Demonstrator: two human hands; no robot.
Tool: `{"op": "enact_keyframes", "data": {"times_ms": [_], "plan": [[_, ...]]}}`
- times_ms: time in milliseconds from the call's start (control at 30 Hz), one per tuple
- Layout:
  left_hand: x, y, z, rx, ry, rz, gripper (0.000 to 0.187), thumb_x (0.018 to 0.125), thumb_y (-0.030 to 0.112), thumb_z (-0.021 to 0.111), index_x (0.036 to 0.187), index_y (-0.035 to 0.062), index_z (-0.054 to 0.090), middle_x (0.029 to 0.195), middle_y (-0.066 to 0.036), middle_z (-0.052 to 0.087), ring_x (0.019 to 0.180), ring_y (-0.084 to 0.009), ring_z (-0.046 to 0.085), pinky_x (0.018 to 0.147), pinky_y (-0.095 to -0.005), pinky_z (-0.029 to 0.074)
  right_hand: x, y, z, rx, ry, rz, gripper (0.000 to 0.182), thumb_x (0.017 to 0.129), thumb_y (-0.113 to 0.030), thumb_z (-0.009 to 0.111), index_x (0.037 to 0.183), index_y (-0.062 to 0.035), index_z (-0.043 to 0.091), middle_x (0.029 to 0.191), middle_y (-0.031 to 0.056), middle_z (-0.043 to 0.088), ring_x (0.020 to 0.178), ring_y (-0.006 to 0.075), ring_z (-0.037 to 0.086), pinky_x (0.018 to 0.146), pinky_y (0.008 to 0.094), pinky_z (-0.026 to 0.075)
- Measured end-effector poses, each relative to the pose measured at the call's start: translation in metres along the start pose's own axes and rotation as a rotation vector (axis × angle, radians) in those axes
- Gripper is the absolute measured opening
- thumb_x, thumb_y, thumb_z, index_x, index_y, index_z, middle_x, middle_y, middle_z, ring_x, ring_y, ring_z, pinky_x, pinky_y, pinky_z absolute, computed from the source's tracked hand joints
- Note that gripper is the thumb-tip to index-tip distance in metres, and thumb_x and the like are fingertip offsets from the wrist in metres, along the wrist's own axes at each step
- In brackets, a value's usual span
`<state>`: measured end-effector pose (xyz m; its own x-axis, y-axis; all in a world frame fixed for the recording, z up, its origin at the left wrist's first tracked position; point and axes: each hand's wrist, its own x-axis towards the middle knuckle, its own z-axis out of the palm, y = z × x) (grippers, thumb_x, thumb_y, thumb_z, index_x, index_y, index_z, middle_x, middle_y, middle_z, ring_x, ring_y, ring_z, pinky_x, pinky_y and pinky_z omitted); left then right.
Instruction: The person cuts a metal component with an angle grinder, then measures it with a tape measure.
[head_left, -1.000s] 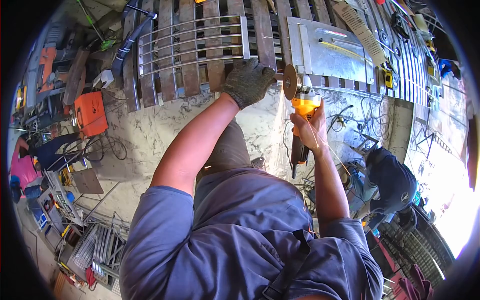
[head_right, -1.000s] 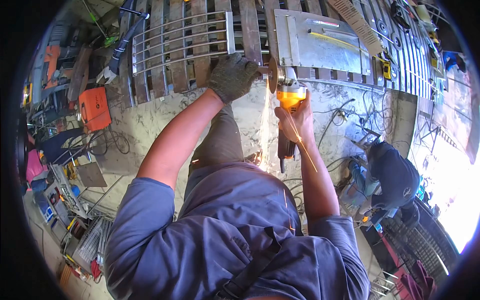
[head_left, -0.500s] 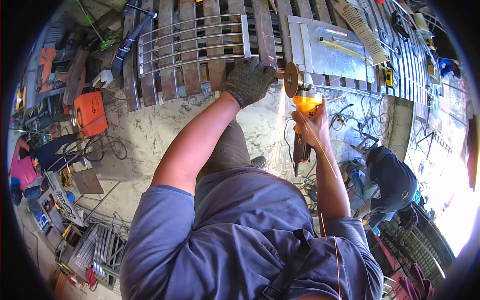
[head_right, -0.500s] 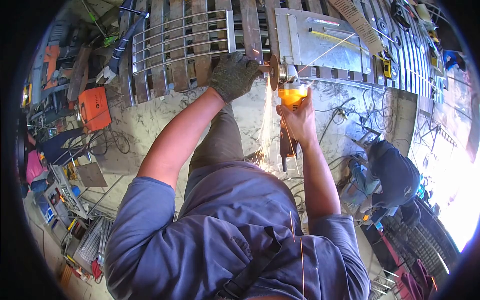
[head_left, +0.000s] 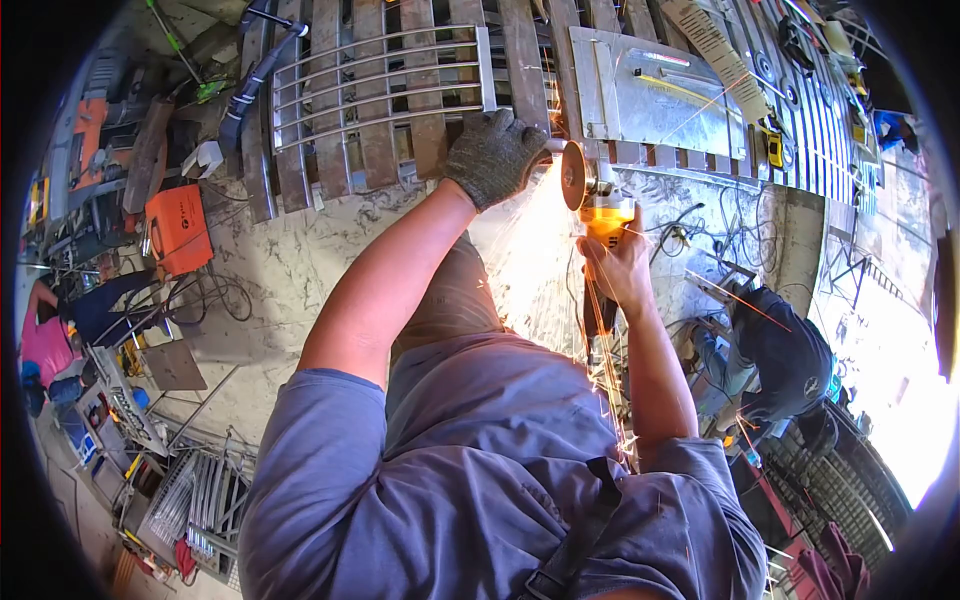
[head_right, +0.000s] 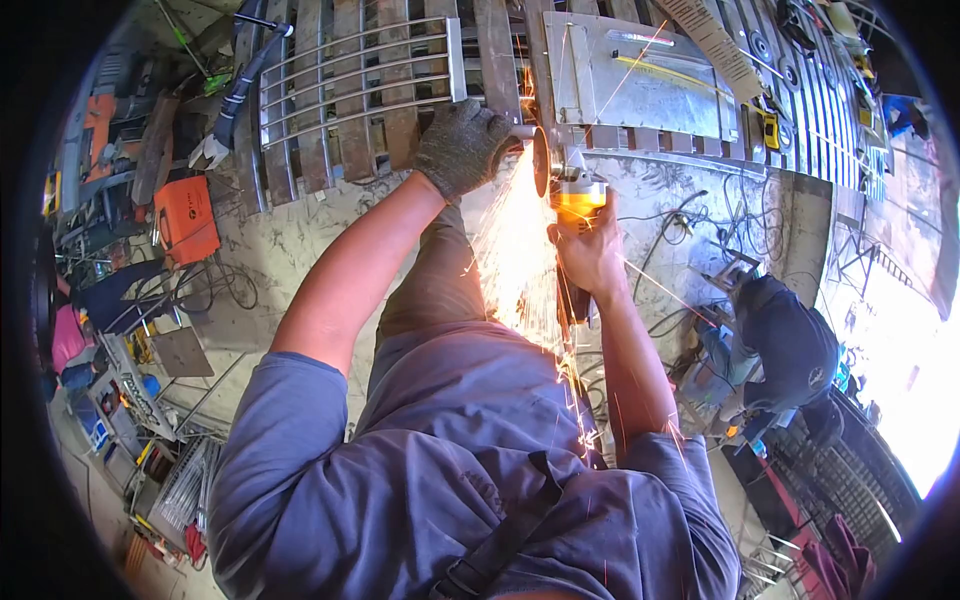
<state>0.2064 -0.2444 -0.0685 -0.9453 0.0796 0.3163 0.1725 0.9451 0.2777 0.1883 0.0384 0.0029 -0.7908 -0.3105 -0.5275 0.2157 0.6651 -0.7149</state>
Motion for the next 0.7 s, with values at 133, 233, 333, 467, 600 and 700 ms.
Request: {"op": "enact_keyframes", "data": {"times_ms": [133, 233, 333, 467, 600, 700], "plan": [[0.000, -0.003, 0.004, 0.055, -0.036, 0.015, 0.031, 0.103, 0.044, 0.068, 0.117, 0.0171, 0.073, 0.101, -0.009, 0.074, 0.107, -0.0325, 0.066, 0.089, -0.0549, 0.051, -0.003, 0.002, 0.004, -0.087, 0.082, -0.114, 0.080, 0.089, -0.015, 0.087, 0.151, 0.0055, 0.039, 0.106, 0.0114, 0.073, 0.080, 0.0165, 0.070, 0.069, 0.0355, 0.060], [-0.001, -0.001, 0.001, 0.065, -0.005, 0.026, 0.029, 0.101, 0.039, 0.070, 0.116, 0.0145, 0.074, 0.101, -0.009, 0.074, 0.104, -0.0330, 0.066, 0.089, -0.0530, 0.052, 0.006, 0.022, 0.008, -0.044, 0.076, -0.081, 0.083, 0.085, -0.020, 0.084, 0.151, 0.0038, 0.039, 0.111, 0.0197, 0.075, 0.094, 0.0308, 0.075, 0.083, 0.0429, 0.060], [0.000, 0.000, -0.001, 0.080, -0.005, 0.017, 0.029, 0.101, 0.039, 0.070, 0.116, 0.0145, 0.073, 0.100, -0.009, 0.073, 0.103, -0.0332, 0.066, 0.089, -0.0529, 0.052, 0.004, 0.014, 0.006, 0.011, 0.032, -0.028, 0.086, 0.084, -0.023, 0.083, 0.153, 0.0034, 0.038, 0.114, 0.0244, 0.077, 0.101, 0.0383, 0.077, 0.091, 0.0467, 0.061], [0.000, 0.000, 0.000, 0.030, 0.004, 0.009, 0.028, 0.102, 0.039, 0.070, 0.115, 0.0147, 0.073, 0.098, -0.009, 0.073, 0.101, -0.0334, 0.067, 0.087, -0.0536, 0.052, 0.004, 0.008, 0.003, -0.054, 0.050, -0.070, 0.091, 0.086, -0.022, 0.085, 0.157, 0.0042, 0.035, 0.115, 0.0234, 0.078, 0.102, 0.0367, 0.078, 0.091, 0.0456, 0.061], [0.000, -0.001, 0.000, 0.035, 0.003, 0.006, 0.029, 0.103, 0.041, 0.070, 0.114, 0.0149, 0.074, 0.097, -0.010, 0.073, 0.100, -0.0338, 0.068, 0.087, -0.0549, 0.053, 0.003, -0.003, 0.002, -0.048, 0.043, -0.030, 0.094, 0.088, -0.020, 0.085, 0.161, 0.0053, 0.032, 0.117, 0.0229, 0.078, 0.103, 0.0367, 0.078, 0.092, 0.0453, 0.061], [0.000, 0.000, -0.001, 0.040, -0.026, 0.001, 0.030, 0.103, 0.043, 0.070, 0.113, 0.0149, 0.074, 0.098, -0.010, 0.073, 0.101, -0.0342, 0.068, 0.087, -0.0554, 0.053, -0.001, -0.010, 0.002, -0.056, 0.057, -0.079, 0.089, 0.089, -0.020, 0.085, 0.159, 0.0037, 0.036, 0.117, 0.0229, 0.078, 0.103, 0.0371, 0.078, 0.092, 0.0456, 0.061]]}}
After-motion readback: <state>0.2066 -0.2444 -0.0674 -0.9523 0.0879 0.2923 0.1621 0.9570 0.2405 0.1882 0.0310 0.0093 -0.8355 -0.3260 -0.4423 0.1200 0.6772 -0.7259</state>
